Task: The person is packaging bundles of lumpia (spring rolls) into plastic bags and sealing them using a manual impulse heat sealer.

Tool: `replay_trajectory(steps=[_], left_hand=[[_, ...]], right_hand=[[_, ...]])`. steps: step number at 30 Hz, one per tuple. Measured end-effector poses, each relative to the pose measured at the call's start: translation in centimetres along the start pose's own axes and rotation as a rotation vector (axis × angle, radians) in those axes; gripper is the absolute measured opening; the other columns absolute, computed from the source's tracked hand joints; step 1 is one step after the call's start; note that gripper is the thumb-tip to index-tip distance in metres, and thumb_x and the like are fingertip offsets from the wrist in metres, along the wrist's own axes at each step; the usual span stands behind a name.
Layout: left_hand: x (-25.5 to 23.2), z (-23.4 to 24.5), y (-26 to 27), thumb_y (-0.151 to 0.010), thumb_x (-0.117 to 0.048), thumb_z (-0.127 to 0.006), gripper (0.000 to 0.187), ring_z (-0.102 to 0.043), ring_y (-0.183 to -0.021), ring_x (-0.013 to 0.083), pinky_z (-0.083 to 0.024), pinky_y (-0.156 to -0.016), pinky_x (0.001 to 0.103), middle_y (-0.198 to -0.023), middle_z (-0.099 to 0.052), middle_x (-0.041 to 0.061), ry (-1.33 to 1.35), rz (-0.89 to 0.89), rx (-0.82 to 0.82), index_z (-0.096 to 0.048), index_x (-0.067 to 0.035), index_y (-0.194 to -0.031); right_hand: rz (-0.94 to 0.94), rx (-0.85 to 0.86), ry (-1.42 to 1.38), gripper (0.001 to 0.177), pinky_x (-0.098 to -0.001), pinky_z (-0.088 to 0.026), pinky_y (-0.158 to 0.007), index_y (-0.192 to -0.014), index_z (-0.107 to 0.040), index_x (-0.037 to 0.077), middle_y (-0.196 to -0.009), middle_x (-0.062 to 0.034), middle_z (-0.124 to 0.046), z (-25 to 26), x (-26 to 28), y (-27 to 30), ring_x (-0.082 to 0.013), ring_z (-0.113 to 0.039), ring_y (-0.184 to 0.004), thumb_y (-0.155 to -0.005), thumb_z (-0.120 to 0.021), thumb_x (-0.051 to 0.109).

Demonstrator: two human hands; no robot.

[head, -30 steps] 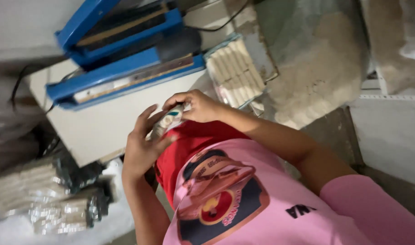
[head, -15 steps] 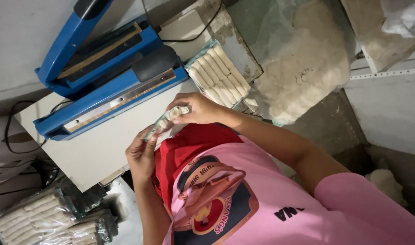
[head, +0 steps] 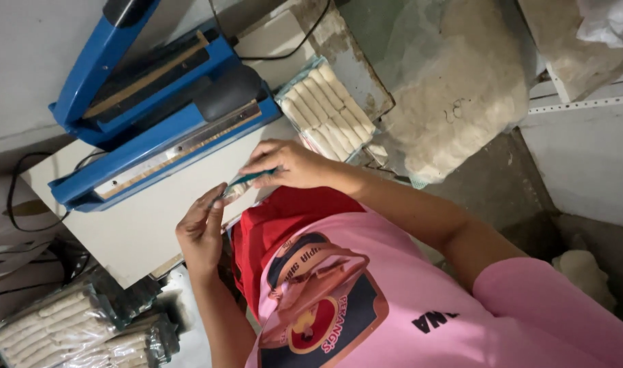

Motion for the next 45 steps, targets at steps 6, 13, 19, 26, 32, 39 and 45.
replay_trajectory(steps=[6, 13, 19, 26, 32, 39, 45], left_hand=[[1.1, 0.2, 0.1, -0.1, -0.006, -0.057, 0.016, -0.062, -0.113, 0.0405, -0.045, -0.098, 0.052, -0.111, -0.067, 0.026, 0.068, 0.021, -0.038, -0.068, 0.005, -0.102], [0.5, 0.0, -0.3, -0.102, -0.005, -0.052, 0.019, -0.061, -0.116, 0.037, -0.044, -0.1, 0.049, -0.113, -0.066, 0.025, 0.13, 0.051, -0.058, -0.066, 0.005, -0.109], [1.0, -0.1, -0.5, -0.1, -0.005, -0.053, 0.019, -0.061, -0.113, 0.0389, -0.044, -0.099, 0.051, -0.112, -0.066, 0.027, 0.143, 0.033, -0.079, -0.066, 0.006, -0.107], [2.3, 0.1, -0.4, -0.099, -0.007, -0.057, 0.018, -0.063, -0.112, 0.0332, -0.044, -0.101, 0.048, -0.113, -0.068, 0.022, 0.297, 0.044, -0.101, -0.068, 0.002, -0.11], [0.9, -0.6, -1.1, -0.089, -0.01, -0.073, 0.025, -0.065, -0.109, 0.029, -0.046, -0.099, 0.044, -0.112, -0.069, 0.017, 0.262, -0.015, -0.035, -0.069, -0.003, -0.113], [0.7, -1.5, -1.6, -0.097, -0.014, -0.063, 0.014, -0.067, -0.095, 0.0182, -0.05, -0.091, 0.036, -0.099, -0.071, 0.011, 0.358, 0.03, -0.064, -0.074, -0.004, -0.098], [0.8, -1.2, -1.7, -0.099, -0.014, -0.06, 0.017, -0.066, -0.098, 0.0217, -0.05, -0.092, 0.036, -0.1, -0.071, 0.015, 0.409, 0.042, -0.044, -0.072, -0.001, -0.099]], right_hand=[[-0.03, 0.008, -0.045, 0.024, -0.0347, -0.054, -0.083, -0.11, -0.073, 0.007, -0.107, -0.0107, -0.067, -0.6, 0.0, -0.1, -0.0264, -0.066, -0.095, -0.093, -0.071, 0.024], [-0.002, 0.041, -0.05, 0.013, -0.0302, -0.052, -0.074, -0.092, -0.077, 0.012, -0.084, -0.0022, -0.061, -1.4, 0.3, -0.9, -0.0184, -0.062, -0.08, -0.086, -0.077, 0.023], [-0.054, -0.004, -0.133, 0.016, -0.0357, -0.05, -0.073, -0.09, -0.073, 0.005, -0.079, -0.0097, -0.063, -0.6, -0.8, -1.3, -0.0253, -0.063, -0.076, -0.085, -0.079, 0.019], [0.05, 0.059, -0.001, 0.036, -0.0416, -0.049, -0.093, -0.111, -0.065, 0.0, -0.108, -0.0141, -0.061, 0.7, 2.8, -1.8, -0.0306, -0.061, -0.104, -0.082, -0.083, 0.014], [0.049, 0.154, 0.114, 0.027, -0.0401, -0.052, -0.085, -0.112, -0.07, 0.008, -0.112, -0.0108, -0.061, -0.6, 4.3, -1.9, -0.0304, -0.064, -0.1, -0.086, -0.077, 0.009], [0.158, 0.193, 0.403, 0.018, -0.0387, -0.055, -0.08, -0.103, -0.074, 0.006, -0.105, -0.0121, -0.063, -1.9, 4.9, -1.5, -0.0302, -0.064, -0.095, -0.086, -0.077, 0.011], [0.146, 0.153, 0.374, 0.022, -0.0417, -0.055, -0.082, -0.111, -0.074, 0.011, -0.106, -0.0099, -0.065, -1.0, 4.9, -1.6, -0.0318, -0.066, -0.096, -0.089, -0.074, 0.008]])
Point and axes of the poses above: each hand's wrist, its own y-axis away from the middle knuckle, its own z-axis out of the back of the hand, x = y × z, the point moved 10 cm from there along -y, towards the middle knuckle
